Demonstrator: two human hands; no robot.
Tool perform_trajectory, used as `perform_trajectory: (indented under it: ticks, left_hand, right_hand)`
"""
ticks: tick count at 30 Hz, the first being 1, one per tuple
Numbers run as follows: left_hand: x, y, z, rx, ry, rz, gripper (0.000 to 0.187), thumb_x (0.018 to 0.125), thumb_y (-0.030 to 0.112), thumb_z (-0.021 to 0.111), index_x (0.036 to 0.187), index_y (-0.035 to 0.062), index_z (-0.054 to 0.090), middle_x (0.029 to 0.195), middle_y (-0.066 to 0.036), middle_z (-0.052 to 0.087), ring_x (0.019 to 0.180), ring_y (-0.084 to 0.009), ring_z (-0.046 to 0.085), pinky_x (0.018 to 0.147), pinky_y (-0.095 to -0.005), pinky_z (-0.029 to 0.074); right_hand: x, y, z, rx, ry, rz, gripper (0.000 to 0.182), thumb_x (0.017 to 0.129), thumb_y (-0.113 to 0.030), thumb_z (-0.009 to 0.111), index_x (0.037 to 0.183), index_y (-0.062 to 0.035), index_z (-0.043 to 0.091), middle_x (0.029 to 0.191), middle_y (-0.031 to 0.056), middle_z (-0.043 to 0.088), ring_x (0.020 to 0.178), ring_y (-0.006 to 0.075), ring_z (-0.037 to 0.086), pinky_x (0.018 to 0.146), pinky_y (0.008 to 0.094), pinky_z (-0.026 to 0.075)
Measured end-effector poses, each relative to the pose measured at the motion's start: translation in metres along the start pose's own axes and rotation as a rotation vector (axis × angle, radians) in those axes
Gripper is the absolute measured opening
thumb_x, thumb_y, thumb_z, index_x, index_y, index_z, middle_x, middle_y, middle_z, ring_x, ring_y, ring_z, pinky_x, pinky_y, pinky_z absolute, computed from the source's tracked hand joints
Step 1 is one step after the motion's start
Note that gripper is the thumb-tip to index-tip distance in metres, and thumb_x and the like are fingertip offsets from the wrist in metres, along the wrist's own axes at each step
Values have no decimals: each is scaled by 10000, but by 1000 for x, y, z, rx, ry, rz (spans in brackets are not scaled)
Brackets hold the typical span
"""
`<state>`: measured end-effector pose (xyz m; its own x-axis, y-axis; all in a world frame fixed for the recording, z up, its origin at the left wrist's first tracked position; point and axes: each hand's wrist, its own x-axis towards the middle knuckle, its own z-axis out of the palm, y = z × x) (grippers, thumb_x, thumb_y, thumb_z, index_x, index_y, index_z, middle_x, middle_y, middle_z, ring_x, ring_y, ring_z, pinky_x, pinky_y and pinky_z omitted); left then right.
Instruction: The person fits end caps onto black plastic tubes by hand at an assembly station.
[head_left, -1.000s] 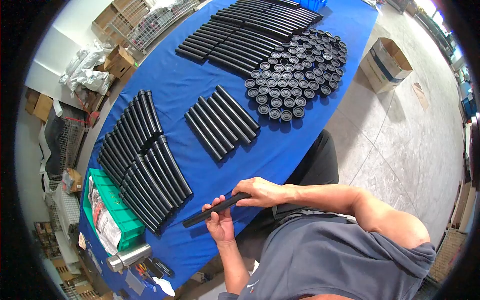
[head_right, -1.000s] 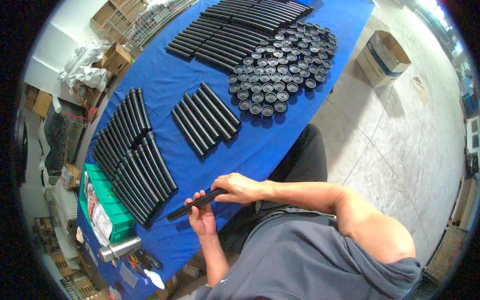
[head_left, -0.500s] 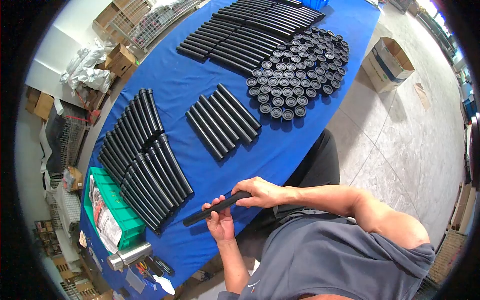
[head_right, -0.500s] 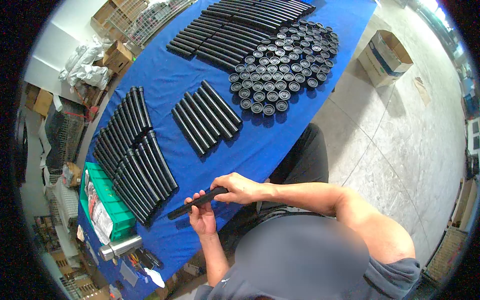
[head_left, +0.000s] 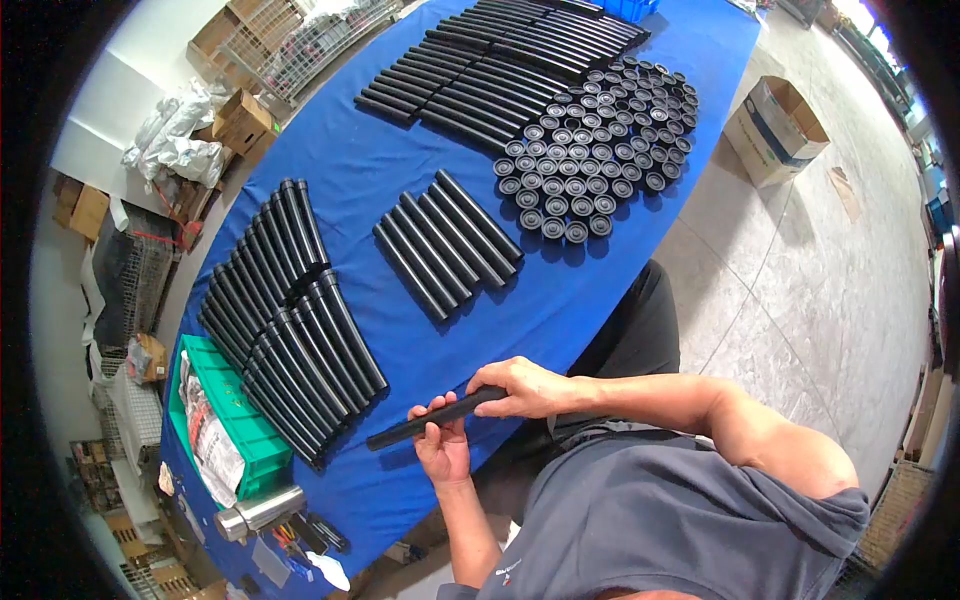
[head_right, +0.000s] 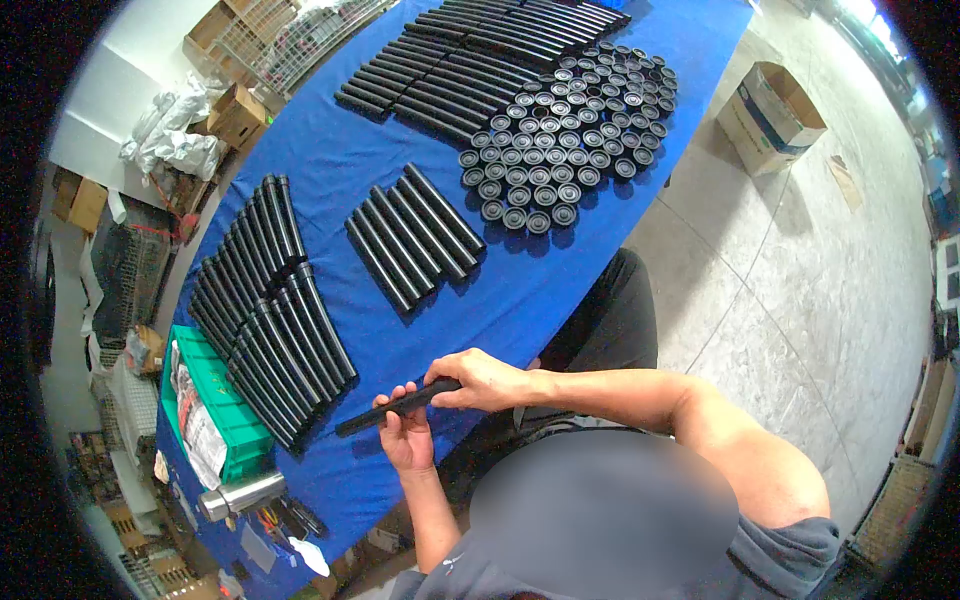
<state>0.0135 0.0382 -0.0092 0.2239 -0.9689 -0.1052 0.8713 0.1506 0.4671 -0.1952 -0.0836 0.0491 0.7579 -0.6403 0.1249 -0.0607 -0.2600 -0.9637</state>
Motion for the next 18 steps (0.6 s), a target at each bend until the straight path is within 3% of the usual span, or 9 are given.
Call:
perform_trajectory:
  ticks: [8, 11, 14, 17, 18]
  left_hand:
    - [0, -1, 0, -15, 8, 21, 339, 949, 31, 703, 1257, 79, 571, 1314, -236, 649, 1302, -392, 592, 1092, -558, 521]
    - [1, 0, 8, -6, 65, -27, 331, 951, 58, 711, 1255, 75, 580, 1321, -237, 647, 1311, -387, 587, 1093, -554, 520]
    - [0, 0, -5, -3, 0, -2, 328, 954, 80, 715, 1255, 66, 585, 1322, -237, 647, 1320, -385, 580, 1095, -546, 519]
    - [0, -1, 1, -7, -7, 22, 323, 955, 76, 713, 1251, 58, 586, 1322, -238, 646, 1316, -383, 584, 1091, -539, 525]
    - [0, -1, 4, -7, 6, 7, 321, 955, 73, 712, 1250, 57, 584, 1322, -238, 647, 1311, -384, 587, 1089, -537, 527]
  right_hand:
    - [3, 8, 3, -86, 7, -104, 361, 943, -245, 720, 1183, 13, 640, 947, 185, 666, 843, 348, 679, 716, 430, 539]
    - [2, 16, 6, -220, 38, -260, 360, 943, -240, 722, 1193, 4, 638, 951, 184, 670, 858, 333, 688, 709, 406, 547]
    - [0, 6, 1, -153, 15, -252, 351, 932, -210, 733, 1202, -11, 631, 980, 178, 663, 875, 336, 693, 715, 400, 559]
    - [8, -23, -15, 193, -235, 392, 339, 917, -166, 744, 1196, -20, 620, 1026, 172, 647, 897, 362, 688, 747, 416, 572]
    - [7, -19, -12, 240, -201, 420, 365, 903, -178, 765, 1199, -22, 618, 1036, 174, 646, 893, 366, 687, 765, 424, 576]
